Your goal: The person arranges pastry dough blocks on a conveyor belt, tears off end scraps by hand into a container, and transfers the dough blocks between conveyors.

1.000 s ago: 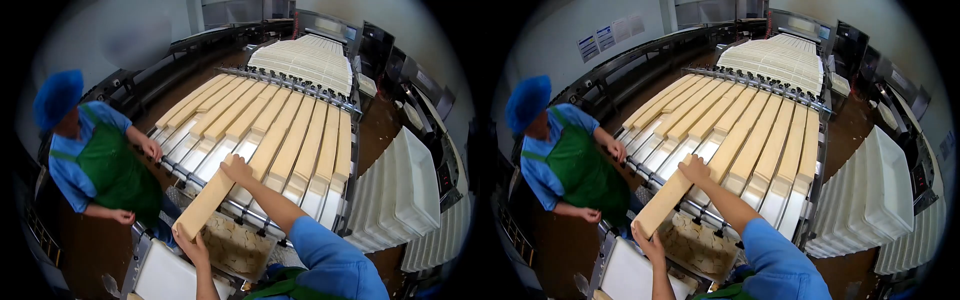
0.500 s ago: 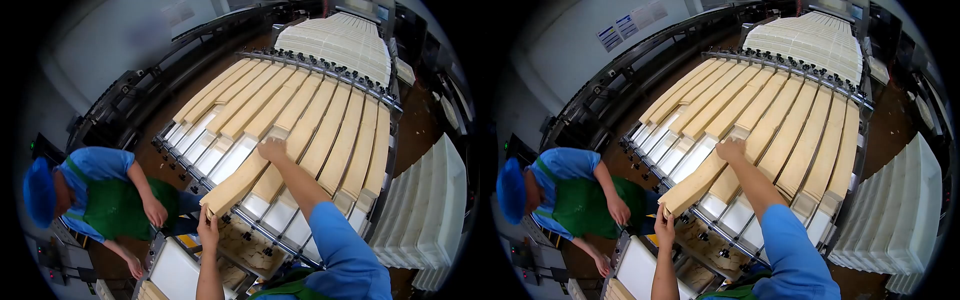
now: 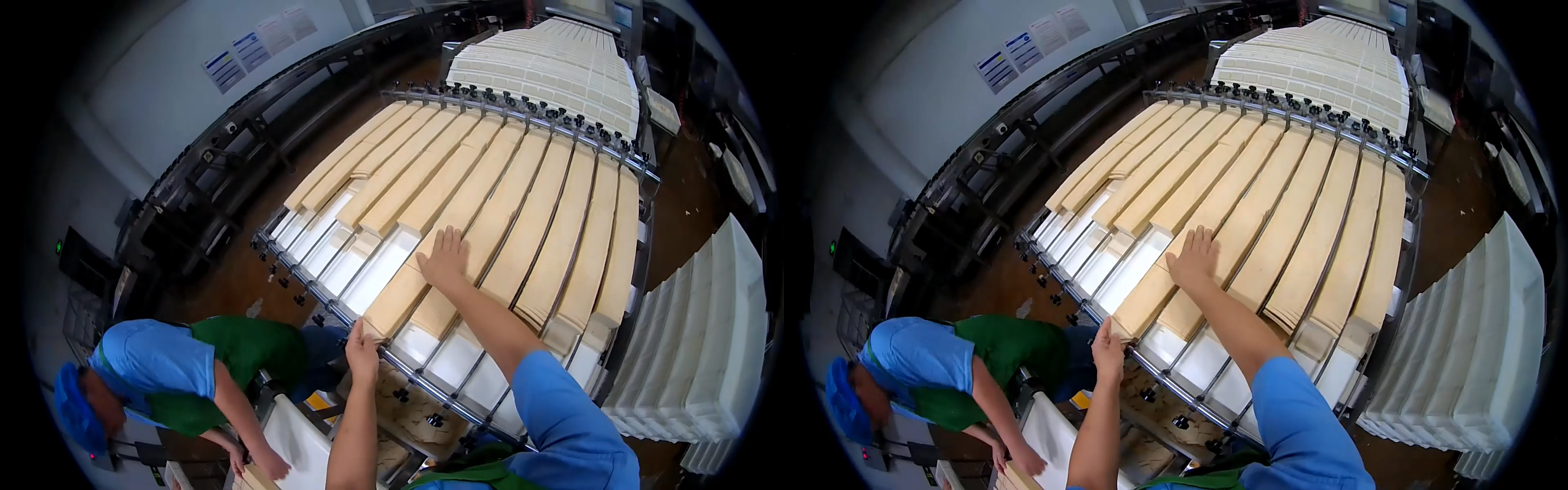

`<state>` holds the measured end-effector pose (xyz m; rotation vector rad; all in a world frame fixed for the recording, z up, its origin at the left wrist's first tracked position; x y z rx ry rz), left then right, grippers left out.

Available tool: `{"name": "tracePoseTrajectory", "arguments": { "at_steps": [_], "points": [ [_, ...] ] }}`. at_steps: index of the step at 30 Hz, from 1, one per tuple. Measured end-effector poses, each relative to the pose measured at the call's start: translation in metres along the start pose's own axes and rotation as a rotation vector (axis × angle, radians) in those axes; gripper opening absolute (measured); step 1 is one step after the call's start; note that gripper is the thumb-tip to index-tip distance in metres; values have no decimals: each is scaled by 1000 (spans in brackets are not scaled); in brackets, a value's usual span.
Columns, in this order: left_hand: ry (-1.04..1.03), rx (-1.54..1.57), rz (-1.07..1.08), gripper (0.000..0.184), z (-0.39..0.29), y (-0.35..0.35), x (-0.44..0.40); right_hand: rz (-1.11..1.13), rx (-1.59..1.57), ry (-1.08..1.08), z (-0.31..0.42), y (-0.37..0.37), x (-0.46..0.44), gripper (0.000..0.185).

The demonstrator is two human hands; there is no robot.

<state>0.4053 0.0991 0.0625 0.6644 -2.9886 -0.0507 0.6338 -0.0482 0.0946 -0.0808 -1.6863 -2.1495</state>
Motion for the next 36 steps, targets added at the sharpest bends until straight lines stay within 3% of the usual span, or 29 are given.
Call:
{"name": "tracePoseTrajectory", "arguments": {
  "at_steps": [2, 3, 6, 9, 11, 14, 16, 18, 20, 21, 22, 26, 28, 31, 32, 33, 35, 36],
  "points": [
    [-21, 53, -95, 44, -9, 7, 14, -11, -1, 19, -1, 0, 2, 75],
    [-60, -99, -153, 45, -16, 12, 25, 8, 7, 14, 0, 1, 3, 76],
    [-159, -133, -225, 46, -16, 24, 67, -5, 11, -1, 2, 0, 1, 77],
    [-170, -374, -315, 48, -18, 33, 120, -38, 13, 13, -7, -4, -2, 78],
    [-179, -823, -426, 50, -25, 36, 160, -88, -21, 52, -4, -5, -4, 78],
    [-1, -644, -406, 47, -17, 46, 211, -205, -89, 134, -4, -17, -2, 72],
    [-71, -489, -467, 31, -10, 53, 245, -309, -131, 178, 1, -24, 20, 63],
    [-126, -635, -528, 22, -12, 61, 280, -417, -217, 472, 9, -37, 48, 52],
    [-99, -556, -617, 16, -4, 71, 311, -566, -309, 791, 24, -46, 86, 30],
    [-79, -558, -656, 15, -8, 74, 325, -353, -405, 788, 40, -35, 124, 22],
    [-55, -557, -688, 14, -12, 78, 340, -511, -284, 818, 48, -47, 150, 17],
    [-46, -405, -859, 13, 10, 105, 390, -234, -350, 985, 84, -74, 246, 8],
    [36, -395, -954, 11, 11, 124, 416, -198, -212, 1152, 102, -91, 287, 7],
    [28, -621, -1144, 12, 32, 169, 464, -67, -287, 1286, 134, -111, 342, 9],
    [53, -588, -1255, 17, 51, 184, 485, -50, -275, 1310, 144, -117, 358, 9],
    [206, -524, -1281, 34, 56, 200, 506, 41, -267, 1348, 157, -125, 374, 9],
    [452, -756, -1435, 58, 92, 230, 553, 143, -239, 1425, 182, -137, 407, 12],
    [461, -748, -1449, 58, 94, 242, 570, 151, -232, 1439, 194, -145, 418, 12]
  ]
}}
Point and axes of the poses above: each hand's wrist, its own x-axis away from the middle knuckle, its own y-axis out of the back of the hand, z = x × y, the point moved 4 cm from there along -x, towards the middle knuckle, and after that the axes turned 12 degrees about z, right-handed, at the moved point
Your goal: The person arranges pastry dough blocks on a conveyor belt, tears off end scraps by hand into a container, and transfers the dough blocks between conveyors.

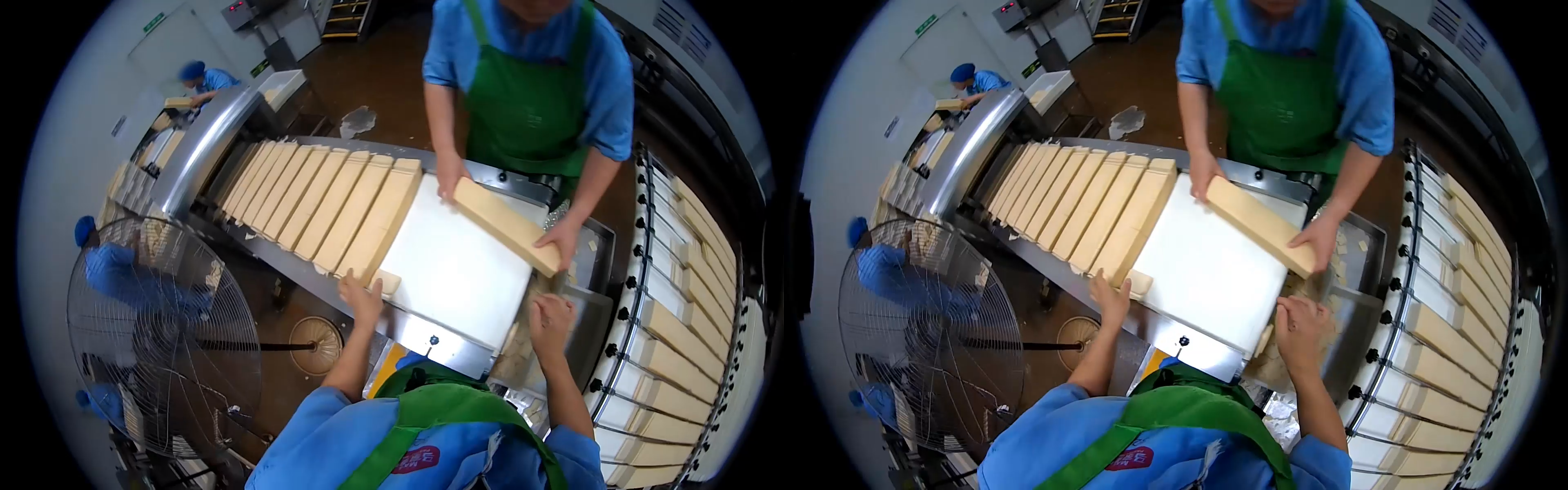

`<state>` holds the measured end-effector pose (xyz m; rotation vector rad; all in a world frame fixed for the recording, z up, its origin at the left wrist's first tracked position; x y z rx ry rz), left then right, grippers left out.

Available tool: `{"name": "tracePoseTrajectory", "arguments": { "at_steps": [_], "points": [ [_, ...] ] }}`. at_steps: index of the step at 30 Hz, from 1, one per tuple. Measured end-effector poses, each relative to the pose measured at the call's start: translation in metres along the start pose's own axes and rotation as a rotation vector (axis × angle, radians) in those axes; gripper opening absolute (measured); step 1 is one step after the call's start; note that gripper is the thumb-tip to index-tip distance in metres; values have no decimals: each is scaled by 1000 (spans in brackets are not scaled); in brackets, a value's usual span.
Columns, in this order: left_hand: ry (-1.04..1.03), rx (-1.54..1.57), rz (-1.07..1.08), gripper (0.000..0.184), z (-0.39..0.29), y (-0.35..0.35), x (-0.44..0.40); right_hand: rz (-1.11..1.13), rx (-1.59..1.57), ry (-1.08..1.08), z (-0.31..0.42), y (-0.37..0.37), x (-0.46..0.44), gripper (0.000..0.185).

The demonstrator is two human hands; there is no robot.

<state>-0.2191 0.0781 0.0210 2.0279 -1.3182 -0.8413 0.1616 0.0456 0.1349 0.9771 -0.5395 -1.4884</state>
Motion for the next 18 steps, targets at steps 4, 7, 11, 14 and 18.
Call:
{"name": "tracePoseTrajectory", "arguments": {
  "at_steps": [4, 7, 11, 14, 18],
  "points": [
    [420, -114, 151, 86, 66, 12, -26, 90, -45, 104, 28, -57, -38, 15],
    [299, 33, 358, 87, 74, 3, -39, 204, -87, 121, 35, -105, -63, 17],
    [272, 204, 368, 82, 61, -4, -44, 270, 5, 122, 47, -164, -108, 17],
    [289, 272, 431, 83, 46, 3, -52, 489, 35, -118, 44, -226, -160, 23],
    [168, 57, 411, 85, 38, 2, -51, 429, 218, -95, 57, -281, -218, 58]
  ]
}}
Point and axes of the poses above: each hand's wrist, its own x-axis away from the middle knuckle, its own y-axis out of the back of the hand, z = x × y, the point moved 4 cm from there along -x, towards the middle knuckle, and after that the axes turned 12 degrees about z, right-handed, at the moved point
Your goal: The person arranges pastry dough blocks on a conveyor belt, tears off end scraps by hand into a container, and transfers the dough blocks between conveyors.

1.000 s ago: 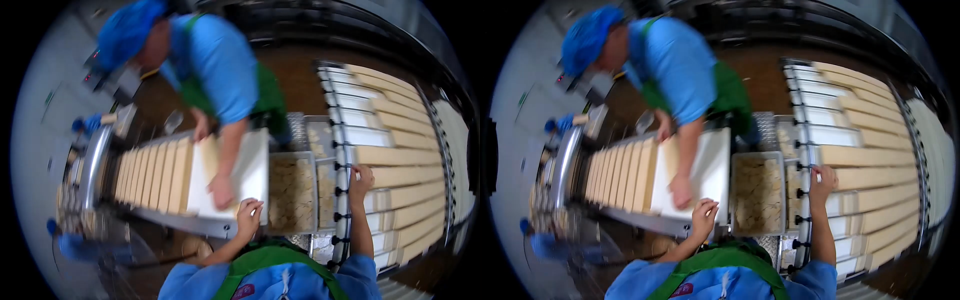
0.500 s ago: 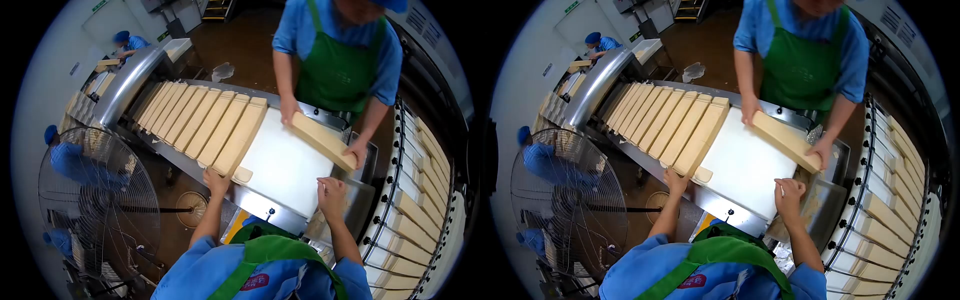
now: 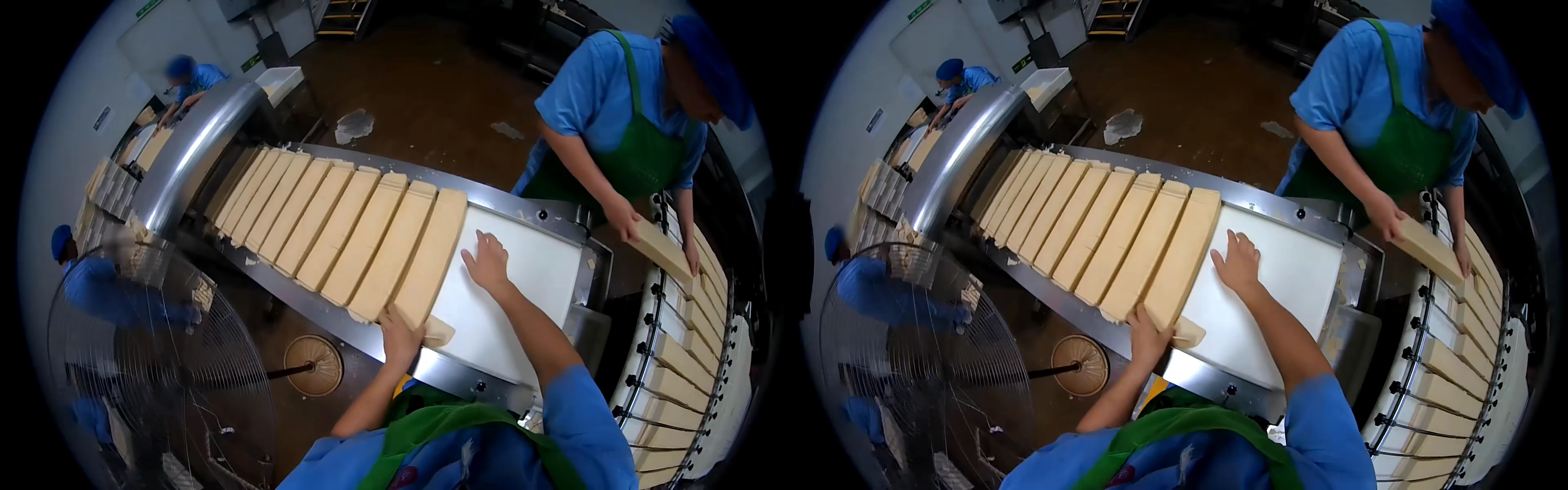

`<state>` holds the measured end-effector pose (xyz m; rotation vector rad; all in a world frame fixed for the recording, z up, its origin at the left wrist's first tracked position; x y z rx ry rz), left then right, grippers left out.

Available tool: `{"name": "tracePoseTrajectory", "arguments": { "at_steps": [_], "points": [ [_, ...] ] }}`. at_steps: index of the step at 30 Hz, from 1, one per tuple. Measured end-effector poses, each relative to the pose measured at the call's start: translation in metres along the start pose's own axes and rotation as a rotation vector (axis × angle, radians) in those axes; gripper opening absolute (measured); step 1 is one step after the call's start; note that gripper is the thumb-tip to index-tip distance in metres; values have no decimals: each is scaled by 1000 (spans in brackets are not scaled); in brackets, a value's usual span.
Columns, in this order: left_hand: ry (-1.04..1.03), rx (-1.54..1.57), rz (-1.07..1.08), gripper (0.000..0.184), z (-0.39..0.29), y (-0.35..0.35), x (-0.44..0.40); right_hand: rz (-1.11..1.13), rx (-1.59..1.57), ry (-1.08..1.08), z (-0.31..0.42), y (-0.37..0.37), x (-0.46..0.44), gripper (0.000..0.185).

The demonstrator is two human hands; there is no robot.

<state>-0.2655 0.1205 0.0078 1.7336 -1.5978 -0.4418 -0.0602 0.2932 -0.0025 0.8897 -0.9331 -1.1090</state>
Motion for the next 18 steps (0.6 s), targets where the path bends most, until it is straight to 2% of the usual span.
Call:
{"name": "tracePoseTrajectory", "arguments": {
  "at_steps": [1, 7, 10, 12, 14, 15, 16, 18],
  "points": [
    [3, -30, 20, 86, -3, 1, -1, -2, 5, -47, 8, -1, -17, 68],
    [17, -191, 150, 96, -5, 2, -12, 155, -35, -183, 54, 18, -90, 68],
    [41, -232, 206, 98, -6, 3, -14, 197, -54, -217, 70, 26, -103, 71],
    [-30, -360, 134, 101, -3, -2, -14, 299, 21, -276, 74, 34, -95, 73],
    [-32, -433, 148, 99, -4, -5, -14, 223, -18, -297, 63, 37, -92, 77],
    [42, -343, 260, 95, -12, 0, -15, 238, -64, -350, 55, 42, -87, 79],
    [11, -346, 255, 95, -19, 2, -19, 254, -110, -401, 46, 46, -79, 82],
    [24, -139, 418, 90, -18, -4, -18, 244, -213, -508, 17, 61, -57, 86]
  ]
}}
Point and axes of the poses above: each hand's wrist, its own x-axis away from the middle knuckle, its own y-axis out of the back of the hand, z = x × y, the point moved 4 cm from there along -x, towards the middle knuckle, and after that the axes turned 12 degrees about z, right-handed, at the moved point
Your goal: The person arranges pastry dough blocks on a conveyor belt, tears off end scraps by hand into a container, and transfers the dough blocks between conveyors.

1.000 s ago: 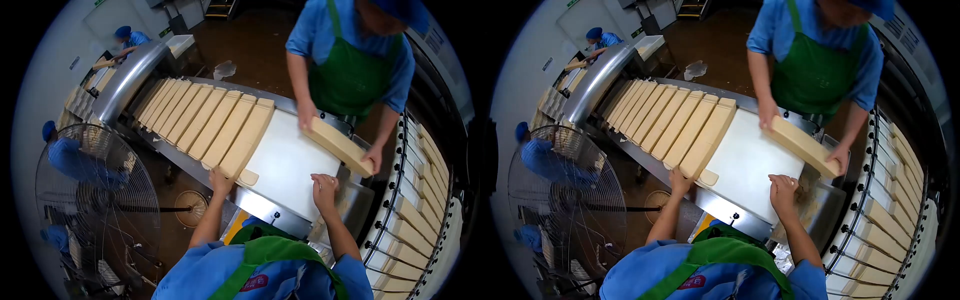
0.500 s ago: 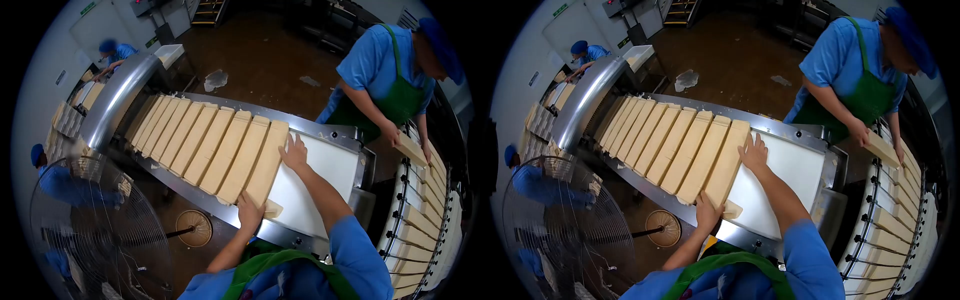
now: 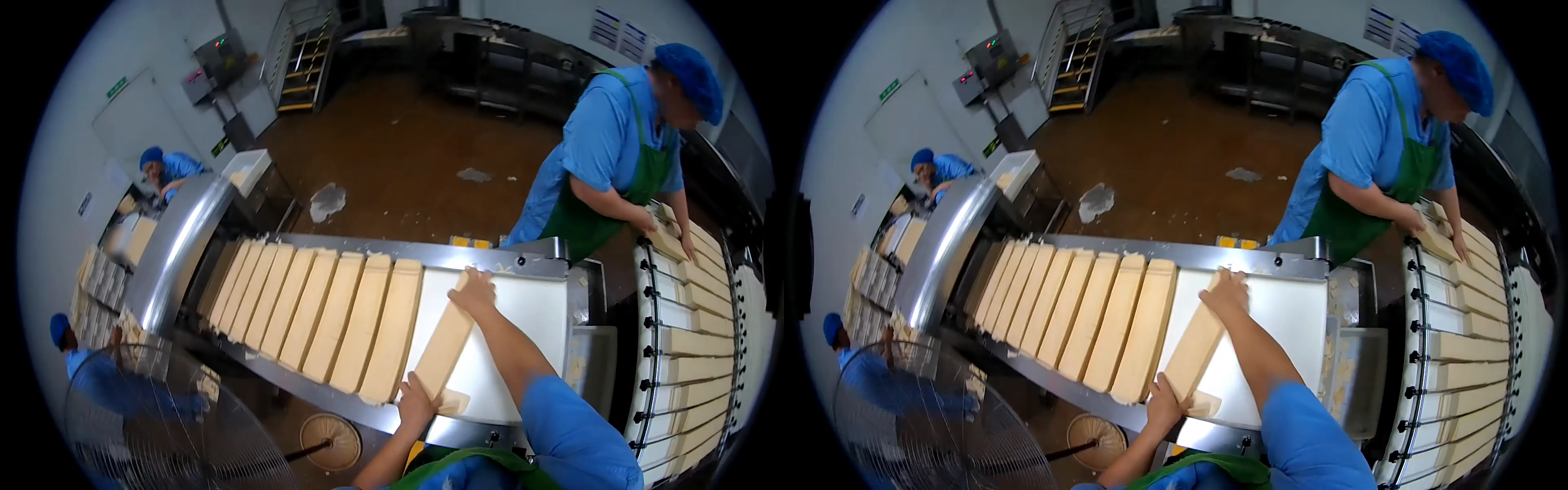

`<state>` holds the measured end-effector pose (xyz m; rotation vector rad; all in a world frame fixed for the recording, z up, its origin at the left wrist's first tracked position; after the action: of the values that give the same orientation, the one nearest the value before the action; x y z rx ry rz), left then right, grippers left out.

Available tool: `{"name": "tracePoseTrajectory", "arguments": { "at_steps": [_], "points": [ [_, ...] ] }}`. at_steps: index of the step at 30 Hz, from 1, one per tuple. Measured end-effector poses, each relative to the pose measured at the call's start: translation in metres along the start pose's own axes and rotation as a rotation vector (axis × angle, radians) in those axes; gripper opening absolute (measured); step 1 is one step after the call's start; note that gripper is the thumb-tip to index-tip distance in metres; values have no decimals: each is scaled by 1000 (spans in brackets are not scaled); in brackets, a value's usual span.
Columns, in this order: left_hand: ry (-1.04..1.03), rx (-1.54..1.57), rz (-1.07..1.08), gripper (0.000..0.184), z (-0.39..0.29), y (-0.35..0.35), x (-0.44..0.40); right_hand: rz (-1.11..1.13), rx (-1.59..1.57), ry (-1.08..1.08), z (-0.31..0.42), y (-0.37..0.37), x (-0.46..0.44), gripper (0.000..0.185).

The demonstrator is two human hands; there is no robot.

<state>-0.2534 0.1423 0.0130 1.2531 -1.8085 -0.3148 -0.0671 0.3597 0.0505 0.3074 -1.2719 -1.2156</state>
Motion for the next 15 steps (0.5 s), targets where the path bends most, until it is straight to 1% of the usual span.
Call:
{"name": "tracePoseTrajectory", "arguments": {
  "at_steps": [1, 4, 5, 6, 8, 9, 10, 12, 13, 14, 15],
  "points": [
    [-66, 15, -29, 85, -2, -8, -4, -31, -45, -64, -18, 13, 15, 87],
    [-214, 9, 58, 83, -26, -28, -8, -112, -131, -220, -90, 34, 29, 93],
    [-268, 1, 27, 80, -37, -37, -9, -195, 19, -216, -119, 30, 16, 96],
    [-292, -17, 47, 80, -50, -44, -8, -207, -1, -243, -136, 35, 25, 96],
    [-297, -35, -1, 78, -79, -52, -8, -316, -201, -301, -179, 49, 51, 96],
    [-332, -54, 33, 78, -93, -59, -6, -432, -342, -306, -203, 50, 59, 89],
    [-368, -64, -52, 75, -107, -63, -2, -455, -364, -356, -230, 50, 64, 89],
    [-459, -81, -197, 70, -135, -76, 11, -673, -635, -214, -283, 50, 90, 83],
    [-514, -110, -130, 70, -148, -89, 17, -740, -697, -227, -305, 55, 119, 81],
    [-594, -85, -144, 70, -161, -101, 25, -814, -756, -247, -327, 64, 153, 80],
    [-674, -52, -154, 70, -175, -113, 32, -816, -747, -300, -355, 68, 182, 80]
  ]
}}
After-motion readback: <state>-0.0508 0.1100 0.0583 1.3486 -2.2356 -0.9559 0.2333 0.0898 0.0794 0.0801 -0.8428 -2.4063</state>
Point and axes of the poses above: each hand's wrist, its own x-axis away from the middle knuckle, its own y-axis out of the back of the hand, z = x × y, the point moved 4 cm from there along -x, towards the middle knuckle, and after that the axes turned 12 degrees about z, right-handed, at the moved point
